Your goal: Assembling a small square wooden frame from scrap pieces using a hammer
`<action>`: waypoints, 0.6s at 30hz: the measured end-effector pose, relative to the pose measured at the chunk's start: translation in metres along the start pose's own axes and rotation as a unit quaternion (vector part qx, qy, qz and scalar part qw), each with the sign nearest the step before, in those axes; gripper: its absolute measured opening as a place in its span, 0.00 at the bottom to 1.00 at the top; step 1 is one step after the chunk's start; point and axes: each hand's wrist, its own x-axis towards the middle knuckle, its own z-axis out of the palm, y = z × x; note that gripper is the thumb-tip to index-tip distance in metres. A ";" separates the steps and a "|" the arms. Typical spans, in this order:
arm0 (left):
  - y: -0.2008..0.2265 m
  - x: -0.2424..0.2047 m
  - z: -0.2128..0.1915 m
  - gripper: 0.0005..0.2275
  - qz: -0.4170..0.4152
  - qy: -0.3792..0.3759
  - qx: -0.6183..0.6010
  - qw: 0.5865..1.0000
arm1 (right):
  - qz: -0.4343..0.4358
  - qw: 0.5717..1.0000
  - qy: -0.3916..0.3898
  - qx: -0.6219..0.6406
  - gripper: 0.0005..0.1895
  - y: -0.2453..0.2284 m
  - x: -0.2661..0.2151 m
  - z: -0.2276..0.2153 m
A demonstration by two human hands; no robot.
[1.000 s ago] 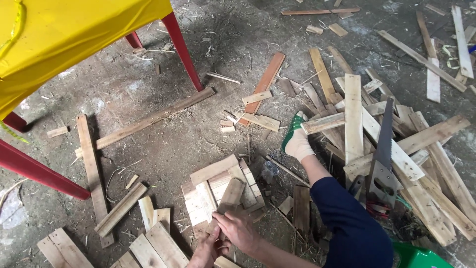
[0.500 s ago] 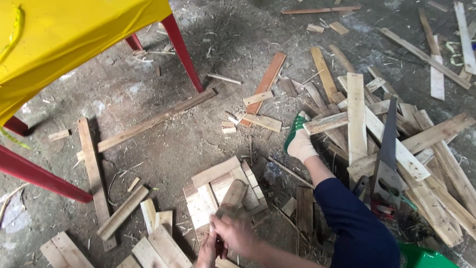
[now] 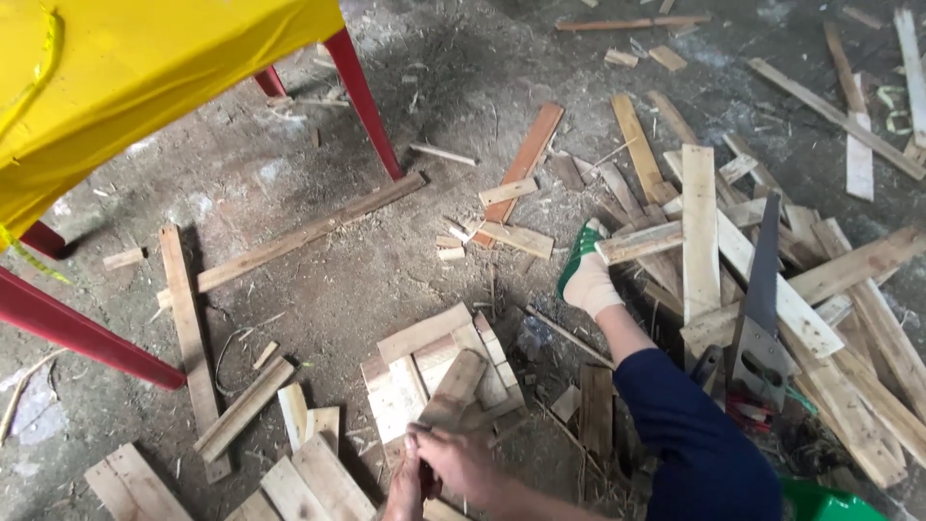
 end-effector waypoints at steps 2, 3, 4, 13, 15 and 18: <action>0.015 -0.014 0.010 0.26 0.022 -0.007 -0.029 0.999 | -0.064 0.993 0.058 0.078 0.10 0.010 0.009 -0.018; 0.009 -0.010 0.006 0.26 0.024 -0.007 -0.028 0.999 | -0.065 0.993 0.059 0.078 0.10 0.040 0.014 -0.001; 0.002 -0.003 0.004 0.27 0.014 -0.002 -0.019 1.000 | -0.005 0.997 0.062 -0.051 0.06 0.072 0.019 0.015; -0.005 0.013 -0.004 0.30 0.035 -0.004 0.020 0.999 | 0.053 0.998 0.031 0.021 0.08 0.028 0.003 0.030; -0.011 0.010 -0.006 0.30 0.043 0.001 0.019 0.999 | -0.026 0.993 0.040 0.108 0.21 0.028 -0.005 0.031; -0.007 0.011 -0.003 0.22 0.005 0.024 -0.045 0.999 | 0.051 0.990 0.115 0.056 0.09 0.085 0.020 0.031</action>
